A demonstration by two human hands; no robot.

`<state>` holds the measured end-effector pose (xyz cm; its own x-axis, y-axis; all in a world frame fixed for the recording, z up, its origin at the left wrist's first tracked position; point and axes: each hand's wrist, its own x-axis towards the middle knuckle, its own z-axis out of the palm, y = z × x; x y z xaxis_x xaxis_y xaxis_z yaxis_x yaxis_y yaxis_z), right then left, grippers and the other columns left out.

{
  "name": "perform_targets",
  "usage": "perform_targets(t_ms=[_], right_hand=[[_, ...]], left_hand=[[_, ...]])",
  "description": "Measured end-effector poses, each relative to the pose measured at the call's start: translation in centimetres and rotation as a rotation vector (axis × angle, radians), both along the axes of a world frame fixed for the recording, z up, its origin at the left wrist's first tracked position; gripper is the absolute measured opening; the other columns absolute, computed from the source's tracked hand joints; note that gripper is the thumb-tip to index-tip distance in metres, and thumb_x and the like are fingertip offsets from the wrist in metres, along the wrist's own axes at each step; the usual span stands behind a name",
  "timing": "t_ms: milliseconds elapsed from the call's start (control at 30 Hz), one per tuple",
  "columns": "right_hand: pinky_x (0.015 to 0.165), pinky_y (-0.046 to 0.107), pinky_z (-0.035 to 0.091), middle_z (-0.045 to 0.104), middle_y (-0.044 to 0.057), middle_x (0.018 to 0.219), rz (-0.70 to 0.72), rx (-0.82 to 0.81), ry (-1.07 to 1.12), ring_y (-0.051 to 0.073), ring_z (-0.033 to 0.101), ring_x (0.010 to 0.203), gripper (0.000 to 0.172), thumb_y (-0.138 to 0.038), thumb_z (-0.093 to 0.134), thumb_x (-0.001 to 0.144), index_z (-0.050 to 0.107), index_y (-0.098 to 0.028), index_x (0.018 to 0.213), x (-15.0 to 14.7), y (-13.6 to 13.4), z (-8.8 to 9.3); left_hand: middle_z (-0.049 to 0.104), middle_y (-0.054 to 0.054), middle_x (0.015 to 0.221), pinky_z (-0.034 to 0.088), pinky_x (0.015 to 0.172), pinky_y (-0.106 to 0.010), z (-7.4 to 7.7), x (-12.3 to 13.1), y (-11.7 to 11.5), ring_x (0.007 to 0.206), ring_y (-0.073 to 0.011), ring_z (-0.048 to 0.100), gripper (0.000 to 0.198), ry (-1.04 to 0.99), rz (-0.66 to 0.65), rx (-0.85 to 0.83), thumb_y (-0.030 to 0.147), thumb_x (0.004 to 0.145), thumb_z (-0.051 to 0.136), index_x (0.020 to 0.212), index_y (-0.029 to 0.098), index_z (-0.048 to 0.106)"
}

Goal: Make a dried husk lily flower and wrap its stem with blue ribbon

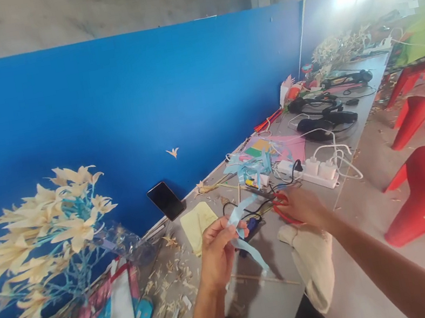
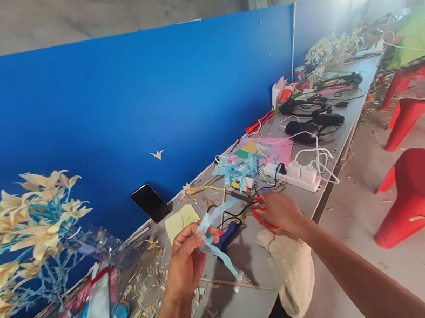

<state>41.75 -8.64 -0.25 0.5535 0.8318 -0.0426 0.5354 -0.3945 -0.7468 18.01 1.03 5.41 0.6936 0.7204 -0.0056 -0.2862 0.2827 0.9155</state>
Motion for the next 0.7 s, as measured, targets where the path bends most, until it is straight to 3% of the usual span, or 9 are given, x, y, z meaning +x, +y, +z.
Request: perform_targets(t_ms=[133, 233, 300, 367, 467, 533, 600, 700], right_hand=[[0.070, 0.033, 0.041, 0.071, 0.017, 0.091, -0.129, -0.143, -0.274, 0.032, 0.066, 0.090, 0.026, -0.041, 0.062, 0.087, 0.066, -0.016, 0.089, 2.0, -0.1, -1.8], [0.075, 0.035, 0.043, 0.072, 0.022, 0.104, -0.155, -0.210, -0.391, 0.035, 0.067, 0.098, 0.028, -0.038, 0.060, 0.090, 0.068, -0.013, 0.098, 3.1, -0.2, -2.8], [0.077, 0.035, 0.044, 0.072, 0.022, 0.106, -0.145, -0.229, -0.439, 0.034, 0.068, 0.099, 0.027, -0.036, 0.062, 0.090, 0.070, -0.012, 0.101, 3.2, -0.1, -3.2], [0.078, 0.034, 0.044, 0.073, 0.020, 0.106, -0.134, -0.230, -0.475, 0.033, 0.068, 0.100, 0.026, -0.033, 0.062, 0.089, 0.070, -0.013, 0.103, 3.0, -0.3, -3.3], [0.078, 0.034, 0.044, 0.073, 0.018, 0.105, -0.124, -0.197, -0.515, 0.033, 0.067, 0.103, 0.023, -0.032, 0.061, 0.089, 0.071, -0.015, 0.102, 2.4, -0.6, -2.6], [0.076, 0.033, 0.043, 0.074, 0.015, 0.103, -0.086, -0.107, -0.467, 0.031, 0.066, 0.099, 0.023, -0.033, 0.056, 0.092, 0.073, -0.018, 0.100, 1.9, -0.4, -1.5], [0.073, 0.031, 0.043, 0.076, 0.010, 0.097, 0.003, 0.002, -0.375, 0.027, 0.067, 0.091, 0.025, -0.034, 0.052, 0.094, 0.074, -0.021, 0.095, 1.4, 1.0, -0.1], [0.069, 0.028, 0.044, 0.075, 0.005, 0.079, 0.171, 0.071, -0.277, 0.020, 0.066, 0.076, 0.024, -0.032, 0.055, 0.093, 0.074, -0.019, 0.084, 0.2, 5.5, 1.8]], left_hand=[[0.071, -0.005, 0.079, 0.051, 0.076, -0.031, -1.5, 0.0, -0.8, 0.075, -0.0197, 0.067, 0.018, 0.020, 0.037, -0.035, 0.026, 0.067, 0.077, 0.056, 0.017, 0.067], [0.071, -0.006, 0.085, 0.052, 0.076, -0.032, -2.5, 0.3, -2.4, 0.076, -0.0207, 0.068, 0.018, 0.067, -0.048, -0.020, 0.024, 0.066, 0.076, 0.054, 0.017, 0.065], [0.072, -0.009, 0.094, 0.052, 0.066, -0.030, -2.3, 0.2, -3.6, 0.079, -0.0227, 0.069, 0.021, 0.175, -0.139, 0.085, 0.023, 0.066, 0.076, 0.050, 0.017, 0.064], [0.071, -0.014, 0.113, 0.049, 0.055, -0.026, -1.6, -0.4, -4.7, 0.099, -0.0295, 0.067, 0.018, 0.326, -0.222, 0.251, 0.023, 0.071, 0.072, 0.054, 0.017, 0.070], [0.067, -0.014, 0.125, 0.048, 0.053, -0.022, -0.2, -2.4, -5.7, 0.120, -0.0340, 0.057, 0.020, 0.352, -0.130, 0.368, 0.030, 0.076, 0.073, 0.060, 0.019, 0.074], [0.068, -0.016, 0.117, 0.049, 0.054, -0.022, 0.1, -4.0, -6.0, 0.110, -0.0307, 0.062, 0.028, 0.308, -0.065, 0.352, 0.041, 0.079, 0.073, 0.061, 0.018, 0.075], [0.068, -0.014, 0.106, 0.046, 0.052, -0.022, -0.1, -5.6, -6.0, 0.079, -0.0197, 0.064, 0.040, 0.272, 0.005, 0.312, 0.051, 0.080, 0.072, 0.060, 0.017, 0.073], [0.062, -0.006, 0.078, 0.043, 0.052, -0.022, -1.3, -7.7, -5.8, 0.058, -0.0104, 0.051, 0.049, 0.255, 0.106, 0.297, 0.059, 0.076, 0.075, 0.055, 0.016, 0.067]])
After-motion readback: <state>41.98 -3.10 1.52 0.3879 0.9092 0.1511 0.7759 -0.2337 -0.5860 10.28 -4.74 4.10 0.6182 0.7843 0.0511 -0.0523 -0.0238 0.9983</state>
